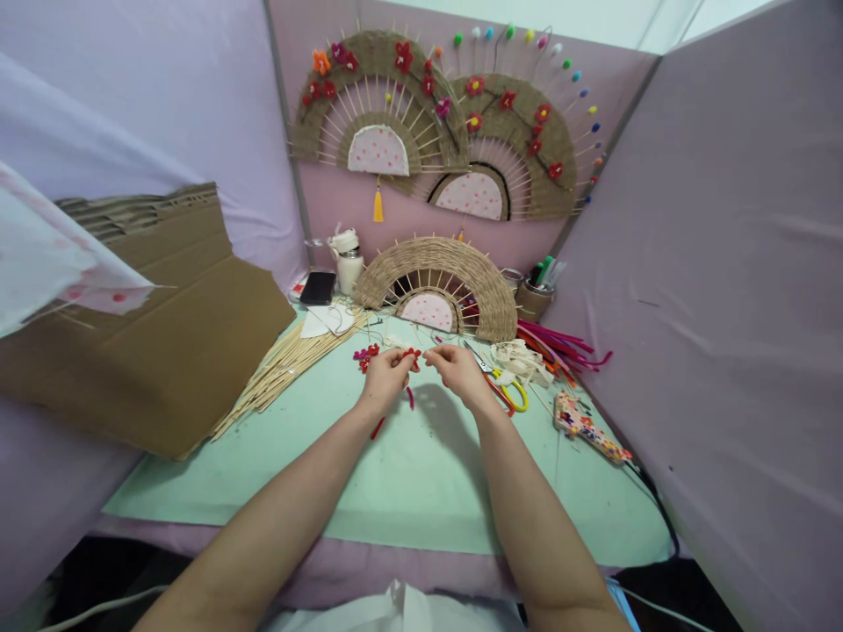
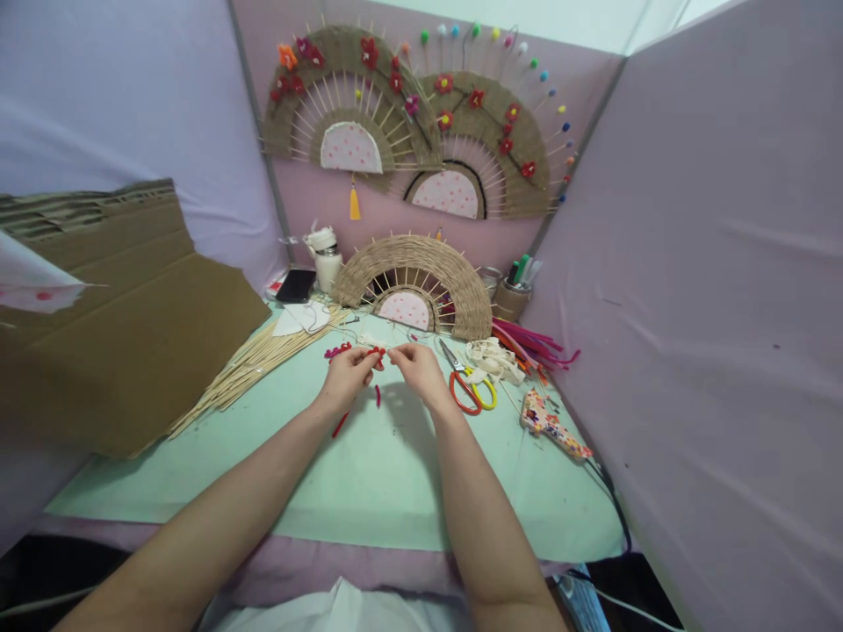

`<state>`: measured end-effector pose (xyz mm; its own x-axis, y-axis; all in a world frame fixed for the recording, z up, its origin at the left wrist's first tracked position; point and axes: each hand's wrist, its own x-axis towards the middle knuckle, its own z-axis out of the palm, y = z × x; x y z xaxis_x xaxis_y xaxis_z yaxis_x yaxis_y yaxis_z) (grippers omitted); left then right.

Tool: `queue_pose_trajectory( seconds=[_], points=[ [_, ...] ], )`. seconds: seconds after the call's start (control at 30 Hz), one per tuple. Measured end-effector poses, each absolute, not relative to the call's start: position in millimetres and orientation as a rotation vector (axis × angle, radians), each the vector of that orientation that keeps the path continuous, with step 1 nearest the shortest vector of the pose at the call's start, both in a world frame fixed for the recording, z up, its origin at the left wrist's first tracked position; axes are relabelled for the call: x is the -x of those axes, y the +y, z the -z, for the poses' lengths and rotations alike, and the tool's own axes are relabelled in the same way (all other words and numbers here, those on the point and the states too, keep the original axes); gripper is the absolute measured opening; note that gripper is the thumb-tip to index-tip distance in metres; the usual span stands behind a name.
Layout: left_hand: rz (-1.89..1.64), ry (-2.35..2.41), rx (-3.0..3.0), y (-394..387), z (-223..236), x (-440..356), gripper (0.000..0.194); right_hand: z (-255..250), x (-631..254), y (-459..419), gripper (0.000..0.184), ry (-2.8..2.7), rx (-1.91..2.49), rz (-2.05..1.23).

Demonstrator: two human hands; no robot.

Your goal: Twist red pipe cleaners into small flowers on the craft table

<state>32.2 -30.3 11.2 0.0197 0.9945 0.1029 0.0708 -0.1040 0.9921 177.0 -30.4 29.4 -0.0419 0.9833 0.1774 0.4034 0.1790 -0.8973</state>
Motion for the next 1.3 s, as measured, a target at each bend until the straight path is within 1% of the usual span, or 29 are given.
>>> queue_pose_trajectory(
  seconds=[0.17, 0.33, 0.4, 0.47, 0.6, 0.7, 0.77, 0.87, 0.97, 1.13, 1.3],
  points=[
    [-1.220, 1.186, -1.450, -35, -13, -33, 0.025, -29, -172, -32, 0.027, -1.618, 1.374, -0.728],
    [-1.239, 1.177, -1.842, -41, -12, -33, 0.019, -29, -175, -34, 0.019, -1.649, 1.494, -0.714],
    [-1.260, 1.198, -1.907, -42, -11, -34, 0.017, -29, -176, -34, 0.017, -1.661, 1.532, -0.708],
    [-1.225, 1.193, -1.754, -41, -10, -36, 0.019, -30, -176, -34, 0.019, -1.661, 1.511, -0.720],
    [-1.147, 1.034, -1.229, -36, -16, -37, 0.027, -31, -176, -34, 0.029, -1.598, 1.426, -0.770],
    [-1.163, 0.965, -1.006, -33, -20, -35, 0.030, -32, -178, -33, 0.029, -1.586, 1.420, -0.705],
    [-1.188, 0.971, -1.008, -32, -20, -32, 0.029, -32, -178, -33, 0.027, -1.613, 1.432, -0.662],
    [-1.196, 1.037, -1.194, -30, -16, -29, 0.022, -33, -177, -35, 0.025, -1.674, 1.463, -0.627],
    [-1.172, 1.064, -1.252, -31, -15, -28, 0.019, -33, -176, -36, 0.025, -1.727, 1.434, -0.640],
    [-1.222, 0.993, -0.968, -32, -24, -27, 0.019, -30, -176, -32, 0.039, -1.603, 1.344, -0.814],
    [-1.329, 0.934, -0.888, -31, -27, -25, 0.024, -28, -165, -38, 0.037, -1.665, 1.383, -0.993]
  ],
)
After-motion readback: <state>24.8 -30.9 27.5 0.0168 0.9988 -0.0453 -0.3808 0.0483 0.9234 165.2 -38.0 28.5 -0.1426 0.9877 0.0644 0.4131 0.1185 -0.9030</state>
